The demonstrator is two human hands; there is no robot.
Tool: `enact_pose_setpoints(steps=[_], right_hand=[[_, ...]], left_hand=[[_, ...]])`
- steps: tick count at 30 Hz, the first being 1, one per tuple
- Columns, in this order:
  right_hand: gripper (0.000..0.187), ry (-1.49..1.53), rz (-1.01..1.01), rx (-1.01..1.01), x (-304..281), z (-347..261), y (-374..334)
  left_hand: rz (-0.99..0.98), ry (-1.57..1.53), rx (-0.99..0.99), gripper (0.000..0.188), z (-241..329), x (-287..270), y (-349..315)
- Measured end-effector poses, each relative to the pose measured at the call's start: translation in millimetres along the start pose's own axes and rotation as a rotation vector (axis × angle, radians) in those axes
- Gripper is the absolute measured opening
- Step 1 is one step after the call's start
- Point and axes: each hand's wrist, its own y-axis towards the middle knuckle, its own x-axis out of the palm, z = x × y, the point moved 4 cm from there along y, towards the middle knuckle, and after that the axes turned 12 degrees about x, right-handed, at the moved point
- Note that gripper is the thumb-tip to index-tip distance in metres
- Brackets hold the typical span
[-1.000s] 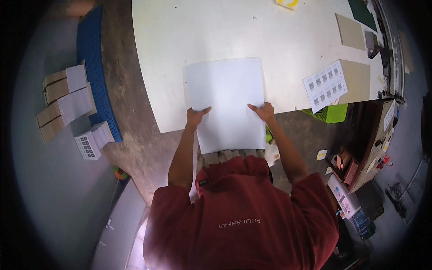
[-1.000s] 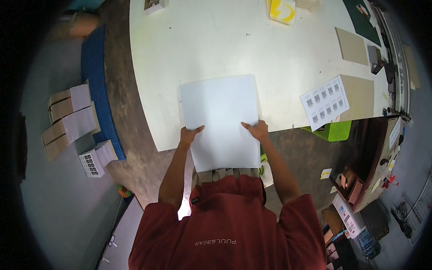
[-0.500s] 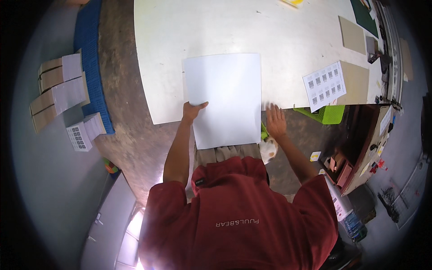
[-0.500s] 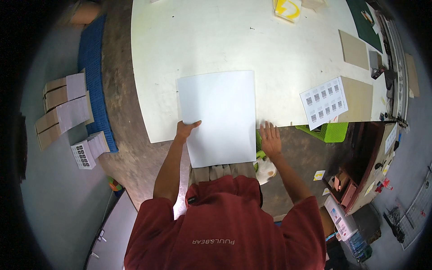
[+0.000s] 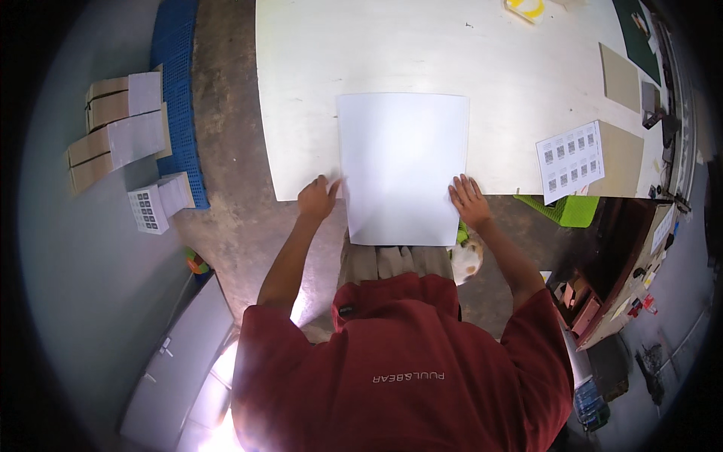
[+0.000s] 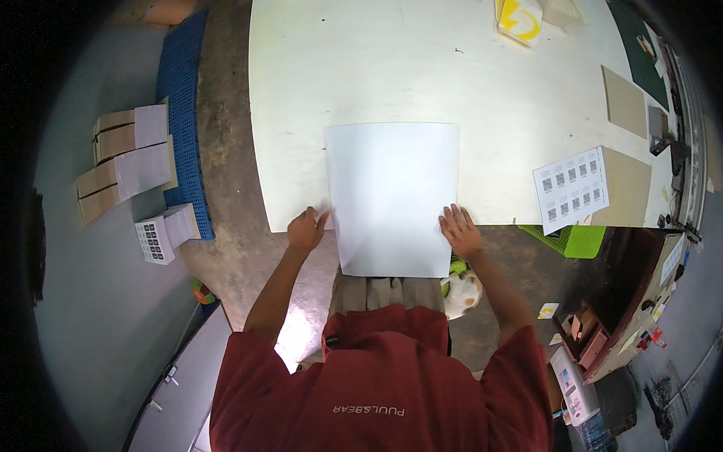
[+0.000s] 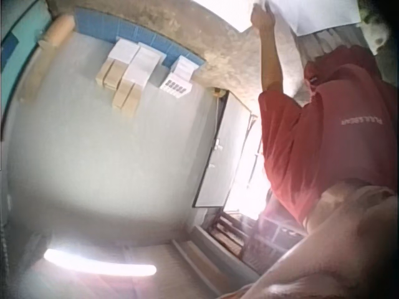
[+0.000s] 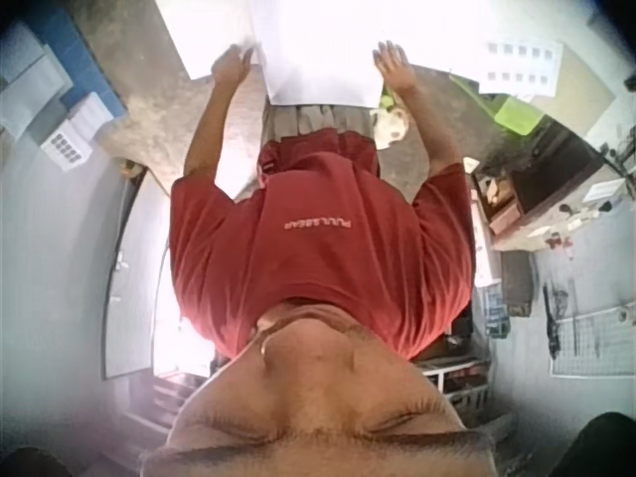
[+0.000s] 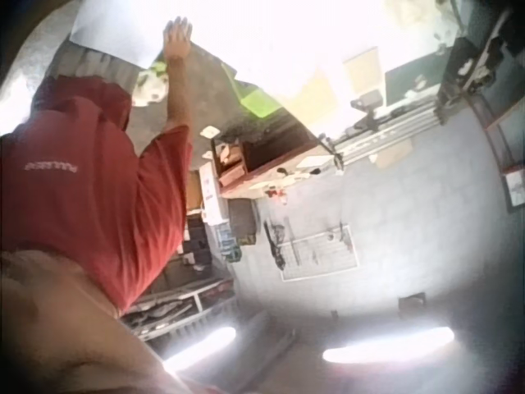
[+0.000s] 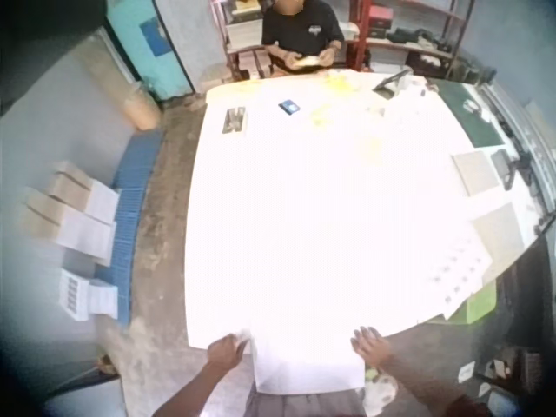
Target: The person picks up sheets of stickers from a table, carries them to a blue pallet, stacks them, and then returns to the table to handle more sticker sheets. The person also briefly touches a cat on a stool.
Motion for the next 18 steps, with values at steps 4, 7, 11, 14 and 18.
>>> enact_pose_setpoints(steps=[4, 7, 11, 14, 18], right_hand=[[0.042, 0.018, 0.021, -0.013, 4.8, 2.0, 1.6], [0.04, 0.025, 0.087, -0.031, 13.1, 5.7, -0.5], [0.038, 0.043, 0.213, -0.076, 19.5, 9.9, 2.6], [0.035, 0.041, 0.175, -0.096, 25.1, 11.2, 4.2], [0.039, 0.17, 0.13, -0.146, -0.7, 20.0, 16.7]], left_hand=[[0.235, 0.249, 0.502, 0.057, -5.6, 13.3, -33.7], [0.138, 0.254, 0.777, 0.065, 9.0, 26.1, -26.6], [0.221, 0.357, 0.892, 0.058, 8.3, 54.3, -3.1], [0.297, 0.353, 0.921, 0.055, 1.9, 72.2, 4.7], [0.288, 0.131, 1.003, 0.064, 10.2, 37.8, 7.0]])
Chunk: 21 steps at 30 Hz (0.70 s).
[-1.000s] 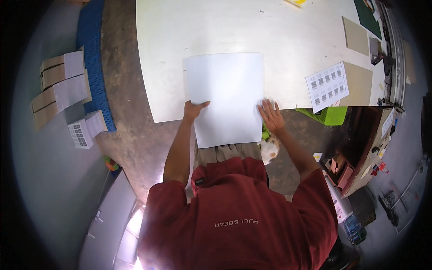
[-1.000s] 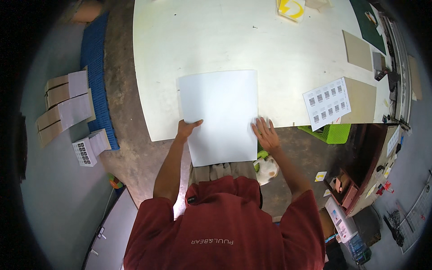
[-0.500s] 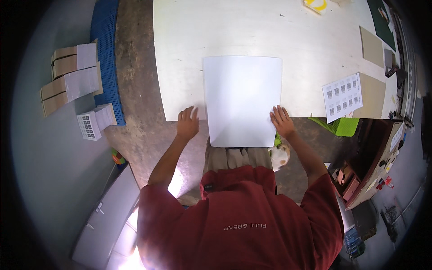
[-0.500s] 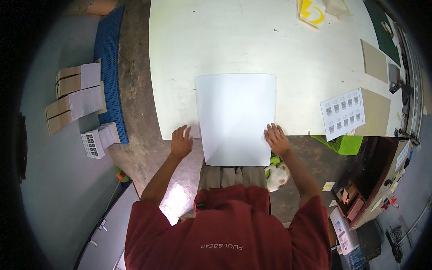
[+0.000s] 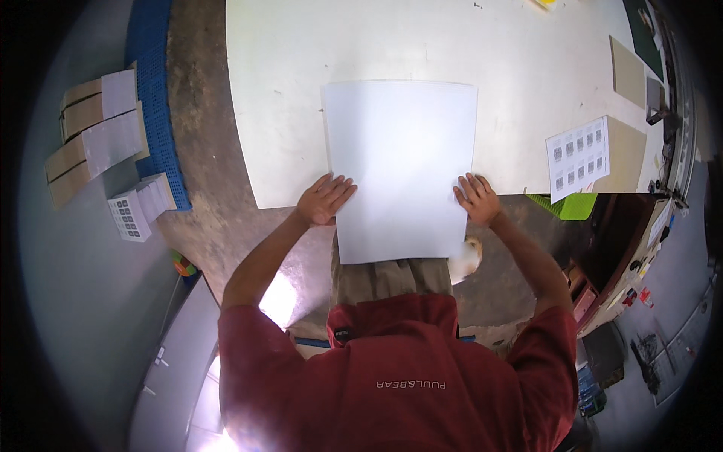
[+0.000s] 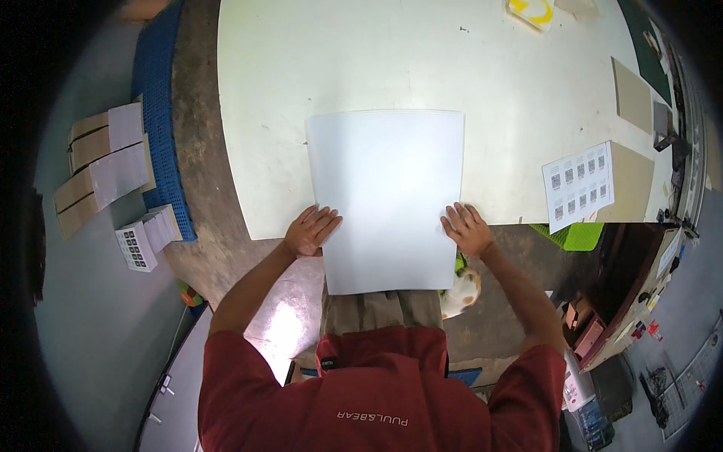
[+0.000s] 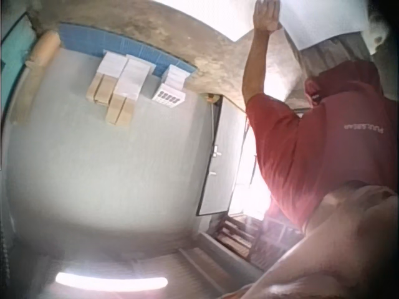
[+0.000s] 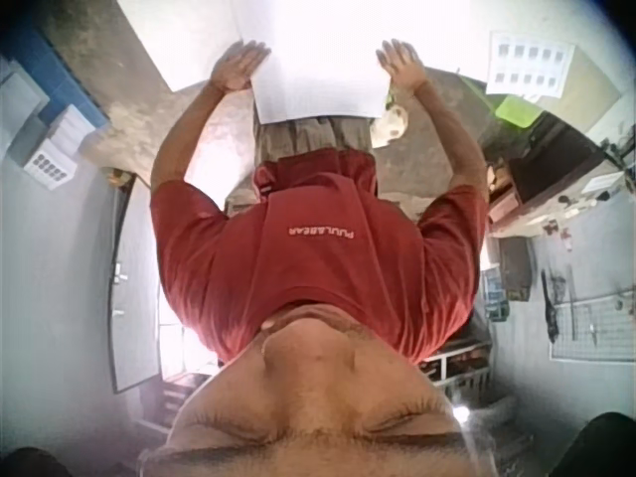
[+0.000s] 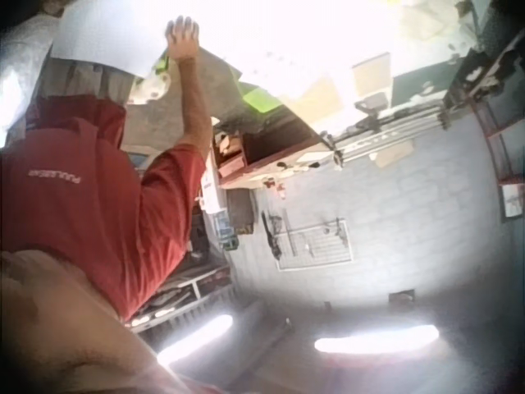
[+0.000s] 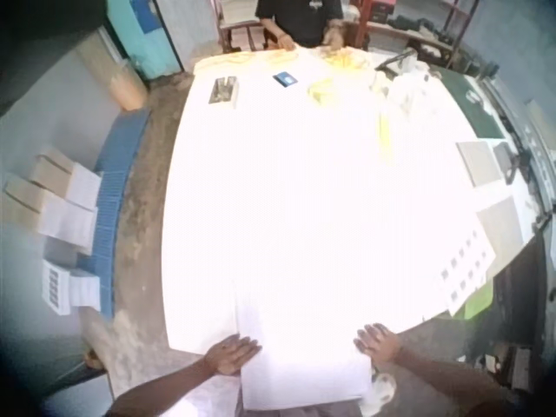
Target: The person picks up sheets of stickers from a table, carries them to a blue pallet, stacks them, and then returns to the table to handle more sticker sheets. The person also briefly touches a cat on a stool.
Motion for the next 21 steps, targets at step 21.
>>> enact_pose_setpoints(steps=[21], right_hand=[[0.028, 0.626, 0.35, 1.042, -13.3, 30.6, 82.8]], left_hand=[[0.552, -0.356, -1.229, 0.049, -61.5, -14.9, 66.4]])
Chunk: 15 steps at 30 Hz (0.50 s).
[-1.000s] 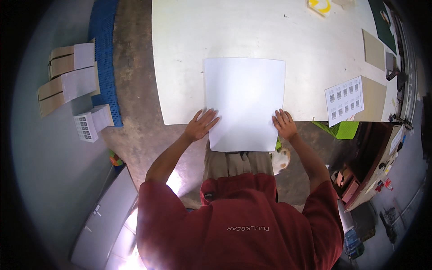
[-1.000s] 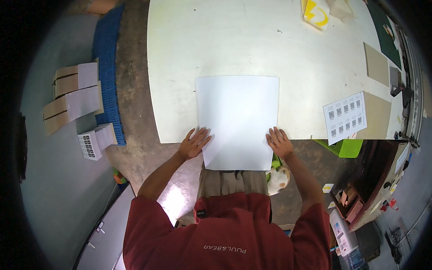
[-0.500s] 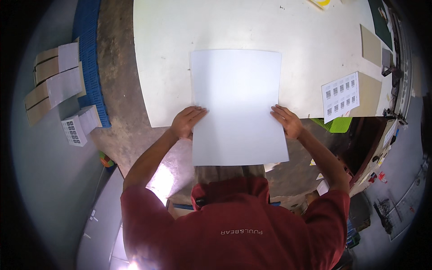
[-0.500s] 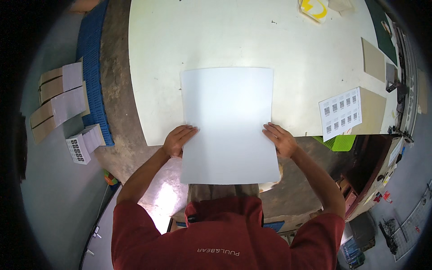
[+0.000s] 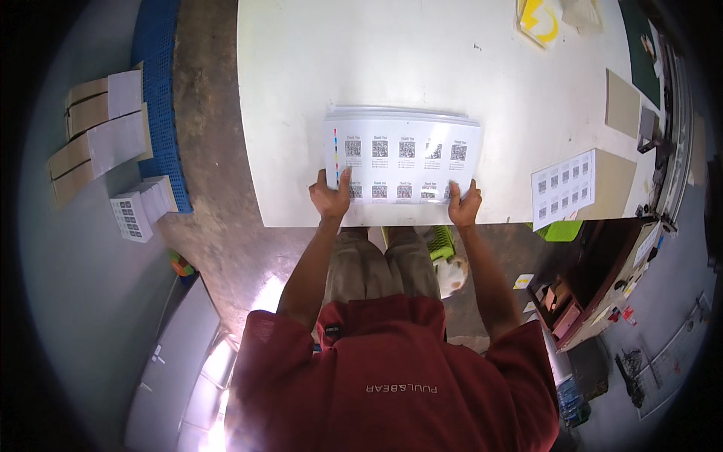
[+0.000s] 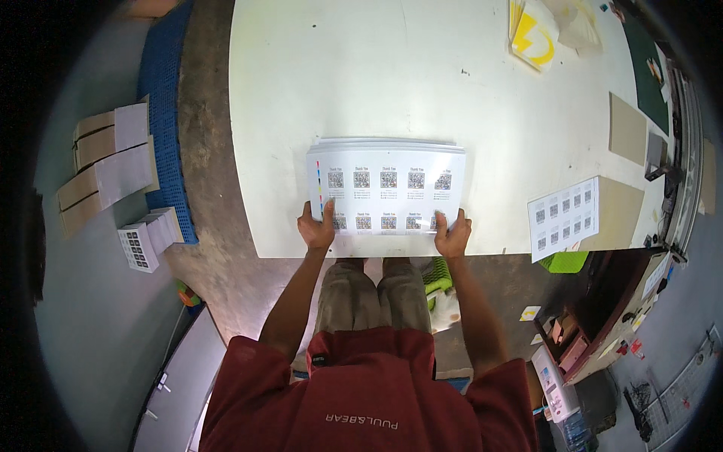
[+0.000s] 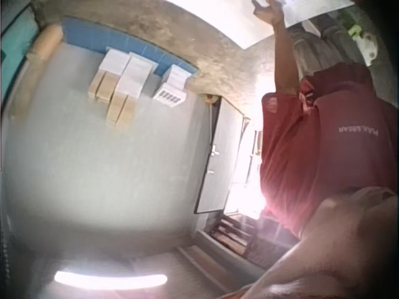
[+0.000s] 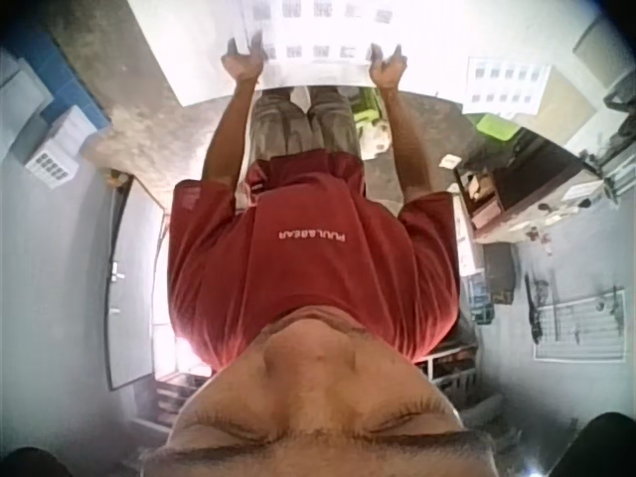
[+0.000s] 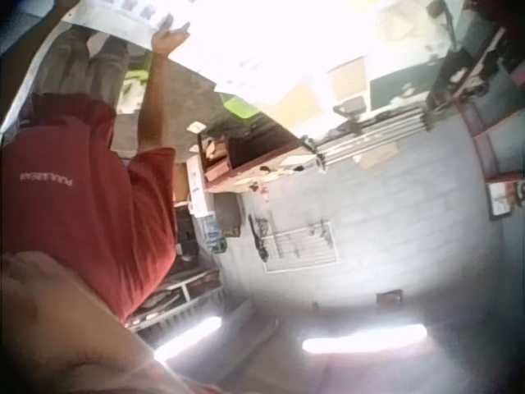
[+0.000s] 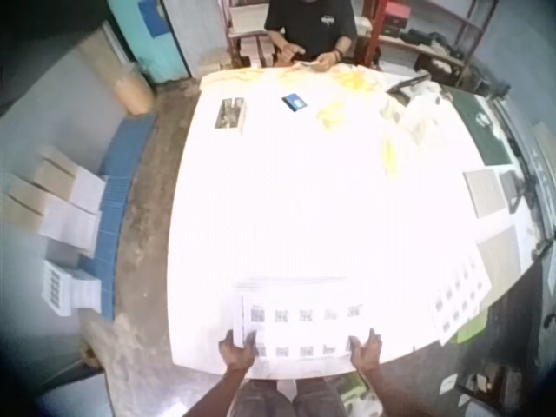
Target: The person picks up sheets of stickers from a table, carries them to a blue pallet, stacks them, and then returns to the table to handle more sticker sheets. The person also briefly touches a cat on a stool.
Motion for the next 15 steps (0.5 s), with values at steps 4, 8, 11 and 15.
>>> enact_pose_setpoints(steps=[4, 8, 11, 15], right_hand=[[0.025, -0.158, 0.062, -0.028, 2.5, -8.6, 8.1], [0.026, -0.199, 0.087, -0.035, 0.9, -14.3, 10.5], [0.022, -0.125, 0.038, -0.083, 0.7, -19.9, 13.6], [0.033, -0.141, 0.092, -0.097, 17.8, 18.2, -4.4]], left_hand=[[0.058, 0.409, 0.047, 0.056, 44.0, -8.9, 11.2], [0.143, 0.55, 0.065, 0.056, 68.9, 6.4, 17.7], [0.192, 0.48, 0.055, 0.055, 57.9, 14.5, 21.3], [0.33, 0.393, 0.234, 0.052, 16.2, 35.0, 3.5]])
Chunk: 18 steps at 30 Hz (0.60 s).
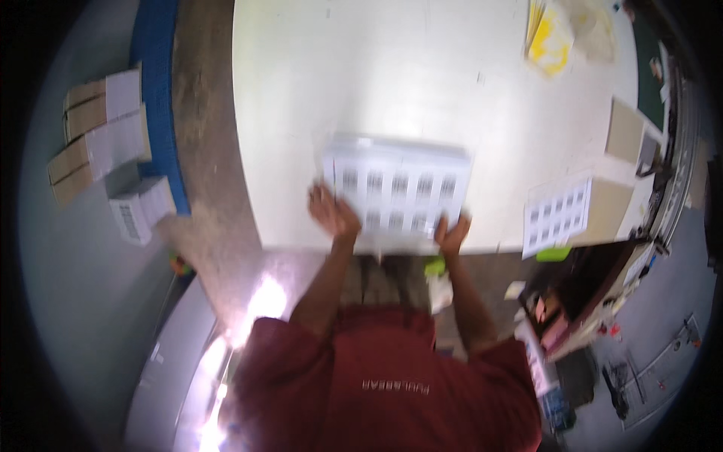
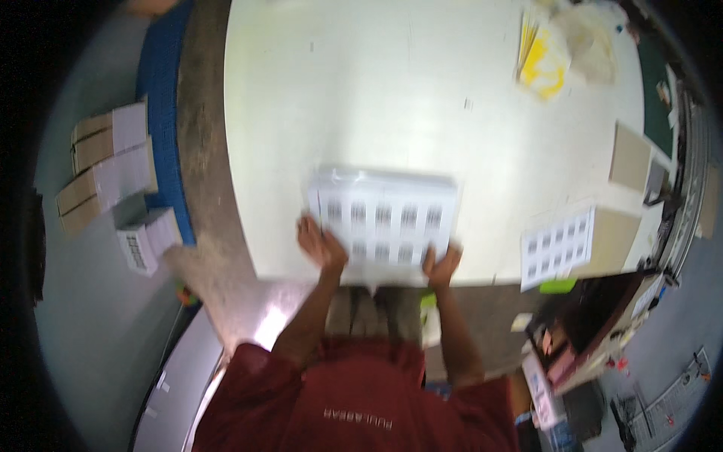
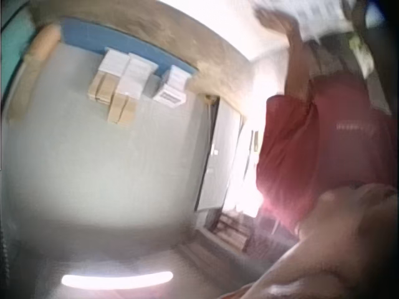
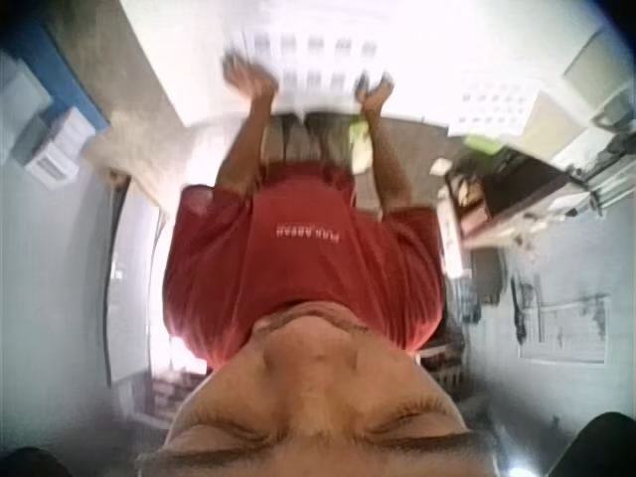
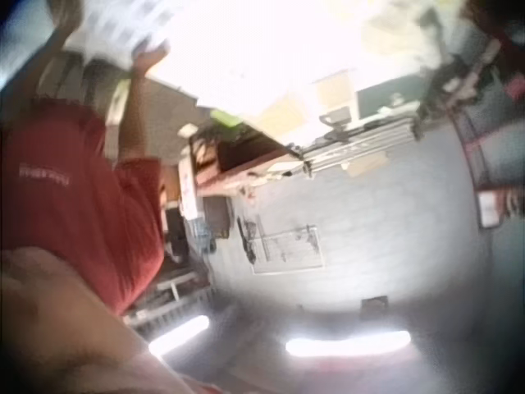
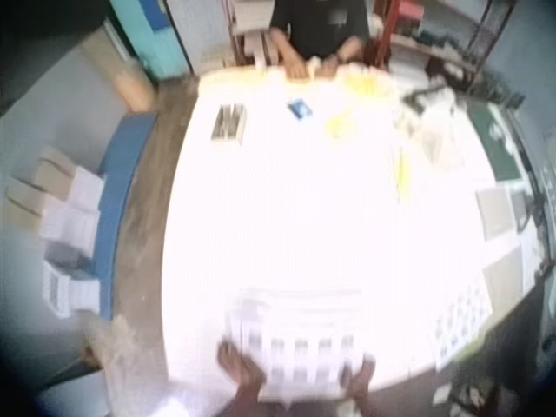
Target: The person picks up sheets of stickers from a table, carries them to a blue pallet, stacks them, and then returns to the table to handle more sticker sheets. The person also briefly touches a cat on a stool.
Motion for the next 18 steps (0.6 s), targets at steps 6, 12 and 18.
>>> enact_pose_setpoints(steps=[6, 12, 18], right_hand=[[0.056, -0.123, 0.001, -0.043, -32.6, -53.3, 6.3], [0.065, -0.471, 0.07, -0.259, -6.6, -109.6, -1.3], [0.071, -0.395, 0.129, -0.247, 21.3, -87.4, -2.7]], left_hand=[[-0.147, 0.006, -0.129, 0.055, 7.5, -12.9, 6.7], [-0.161, 0.003, -0.103, 0.057, 7.8, -13.8, 11.3], [-0.191, 0.052, -0.03, 0.056, 9.8, -7.1, 6.4]])
